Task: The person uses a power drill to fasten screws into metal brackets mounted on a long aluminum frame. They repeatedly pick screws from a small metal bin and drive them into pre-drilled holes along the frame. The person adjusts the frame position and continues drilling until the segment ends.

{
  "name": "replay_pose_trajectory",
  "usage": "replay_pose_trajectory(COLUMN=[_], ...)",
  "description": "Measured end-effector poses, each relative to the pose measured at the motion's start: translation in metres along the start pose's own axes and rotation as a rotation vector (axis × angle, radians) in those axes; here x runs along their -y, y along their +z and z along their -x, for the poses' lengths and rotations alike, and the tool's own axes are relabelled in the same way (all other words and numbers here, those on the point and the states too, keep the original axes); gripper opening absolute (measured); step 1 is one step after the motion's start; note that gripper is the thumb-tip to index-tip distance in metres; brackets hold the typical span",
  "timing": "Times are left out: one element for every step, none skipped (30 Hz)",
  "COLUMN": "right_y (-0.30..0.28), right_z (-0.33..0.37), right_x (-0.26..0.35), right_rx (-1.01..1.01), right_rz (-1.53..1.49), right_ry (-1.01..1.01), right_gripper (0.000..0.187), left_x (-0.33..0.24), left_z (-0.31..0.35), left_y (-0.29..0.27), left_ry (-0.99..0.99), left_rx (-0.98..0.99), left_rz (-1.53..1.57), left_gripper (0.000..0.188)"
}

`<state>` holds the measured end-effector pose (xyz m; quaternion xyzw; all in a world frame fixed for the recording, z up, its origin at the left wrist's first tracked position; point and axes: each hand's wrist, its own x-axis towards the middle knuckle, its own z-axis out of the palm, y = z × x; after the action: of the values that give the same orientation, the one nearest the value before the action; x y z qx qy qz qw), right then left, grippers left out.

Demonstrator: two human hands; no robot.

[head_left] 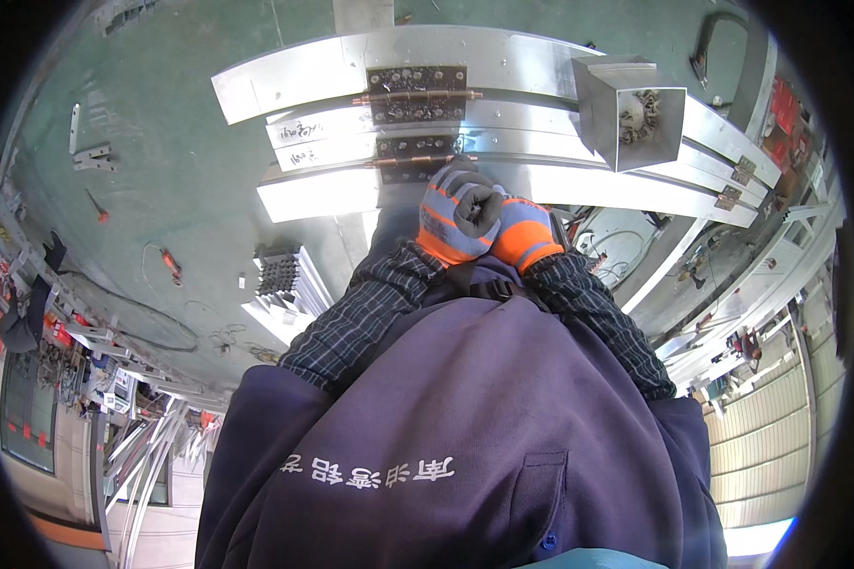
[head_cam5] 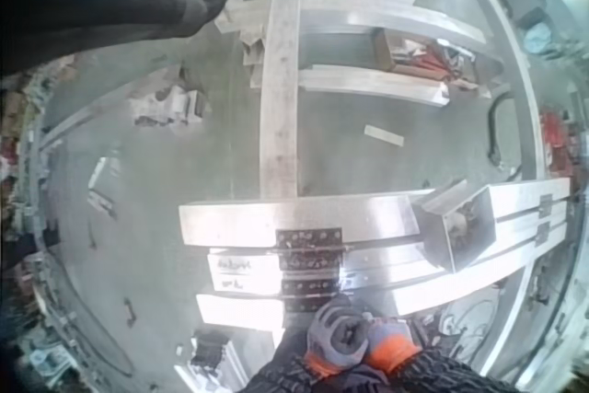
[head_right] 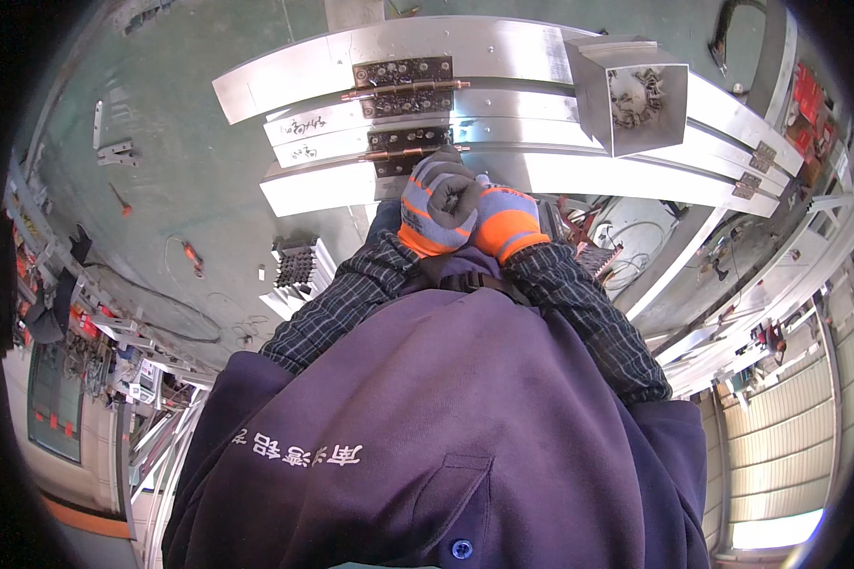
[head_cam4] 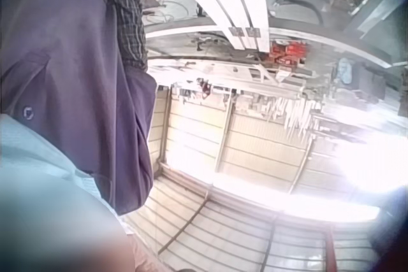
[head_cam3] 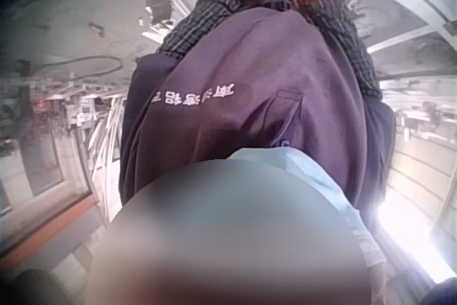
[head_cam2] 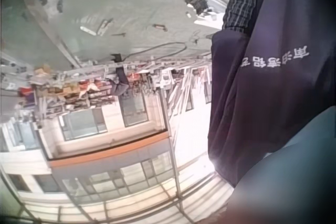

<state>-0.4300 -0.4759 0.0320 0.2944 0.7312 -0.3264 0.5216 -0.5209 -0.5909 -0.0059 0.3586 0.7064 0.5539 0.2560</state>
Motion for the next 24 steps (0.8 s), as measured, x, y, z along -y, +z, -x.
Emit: replay_pose_trajectory(right_y=[0.0008,0.0015,0.0021,0.0024,0.0024,0.0024,0.0023,0.0014,0.0006,-0.0001,-0.0007,-0.0010,-0.0012,-0.0012,-0.0010,-0.0007,-0.0002,0.0003,0.0009,0.0014,0.0019,0.0023,0.0025,0.0027], right_z=[-0.0004,-0.0009,-0.0012,-0.0015,-0.0018,-0.0017,-0.0016,-0.0016,-0.0017,-0.0021,-0.0026,-0.0036,-0.0046,-0.0047,-0.0053,-0.0059,-0.0062,-0.0069,-0.0072,-0.0074,-0.0076,-0.0073,-0.0070,-0.0062], right_x=[-0.0009,-0.0013,-0.0017,-0.0017,-0.0014,-0.0009,-0.0002,-0.0003,-0.0002,0.0002,0.0005,0.0009,0.0013,0.0010,0.0009,0.0006,0.0003,0.0001,-0.0003,-0.0005,-0.0008,-0.0010,-0.0012,-0.0016], right_rx=[0.002,-0.005,-0.009,-0.013,-0.023,-0.033,-0.028,-0.023,-0.003,0.015,0.034,0.052,0.070,0.077,0.083,0.090,0.090,0.090,0.092,0.086,0.081,0.076,0.065,0.053], right_rz=[0.005,0.002,0.002,0.001,0.008,0.016,0.024,0.027,0.032,0.039,0.044,0.053,0.060,0.055,0.050,0.041,0.047,0.051,0.052,0.053,0.053,0.051,0.057,0.063], right_ry=[-0.002,-0.003,0.002,0.006,0.003,0.000,0.010,0.003,0.008,0.016,0.019,0.025,0.031,0.035,0.039,0.044,0.040,0.037,0.044,0.042,0.050,0.058,0.048,0.038], right_gripper=[0.065,0.064,0.062,0.061,0.059,0.058,0.057,0.059,0.060,0.061,0.064,0.066,0.069,0.071,0.073,0.074,0.075,0.076,0.077,0.077,0.077,0.077,0.076,0.076], left_x=[-0.0002,-0.0006,-0.0013,-0.0020,-0.0027,-0.0033,-0.0038,-0.0040,-0.0038,-0.0033,-0.0024,-0.0012,0.0000,0.0007,0.0014,0.0017,0.0017,0.0015,0.0011,0.0009,0.0008,0.0006,0.0005,0.0005], left_z=[-0.0004,-0.0008,-0.0011,-0.0015,-0.0018,-0.0020,-0.0021,-0.0021,-0.0020,-0.0020,-0.0019,-0.0019,-0.0018,-0.0015,-0.0012,-0.0009,-0.0007,-0.0004,-0.0002,-0.0003,-0.0005,-0.0007,-0.0010,-0.0010], left_y=[-0.0001,-0.0005,-0.0010,-0.0015,-0.0020,-0.0022,-0.0025,-0.0025,-0.0026,-0.0025,-0.0024,-0.0021,-0.0019,-0.0017,-0.0013,-0.0011,-0.0008,-0.0007,-0.0005,-0.0002,0.0000,0.0002,0.0003,0.0005], left_ry=[0.003,0.002,0.002,0.002,-0.001,-0.005,-0.014,-0.010,-0.011,-0.012,-0.003,0.005,0.011,0.009,0.005,0.001,-0.001,-0.004,-0.003,-0.002,0.003,-0.001,0.007,0.006], left_rx=[-0.001,-0.002,-0.005,-0.008,-0.007,-0.007,-0.005,-0.008,-0.009,-0.010,-0.008,-0.006,-0.008,-0.004,-0.003,-0.002,-0.007,-0.012,-0.018,-0.023,-0.028,-0.032,-0.031,-0.028], left_rz=[0.009,-0.001,-0.004,-0.008,-0.011,-0.014,-0.014,-0.016,-0.016,-0.016,-0.008,-0.001,0.013,0.015,0.022,0.030,0.026,0.023,0.027,0.025,0.030,0.040,0.034,0.033], left_gripper=[0.021,0.021,0.021,0.021,0.021,0.021,0.021,0.021,0.021,0.021,0.021,0.021,0.021,0.020,0.020,0.020,0.020,0.020,0.020,0.020,0.021,0.021,0.021,0.021])
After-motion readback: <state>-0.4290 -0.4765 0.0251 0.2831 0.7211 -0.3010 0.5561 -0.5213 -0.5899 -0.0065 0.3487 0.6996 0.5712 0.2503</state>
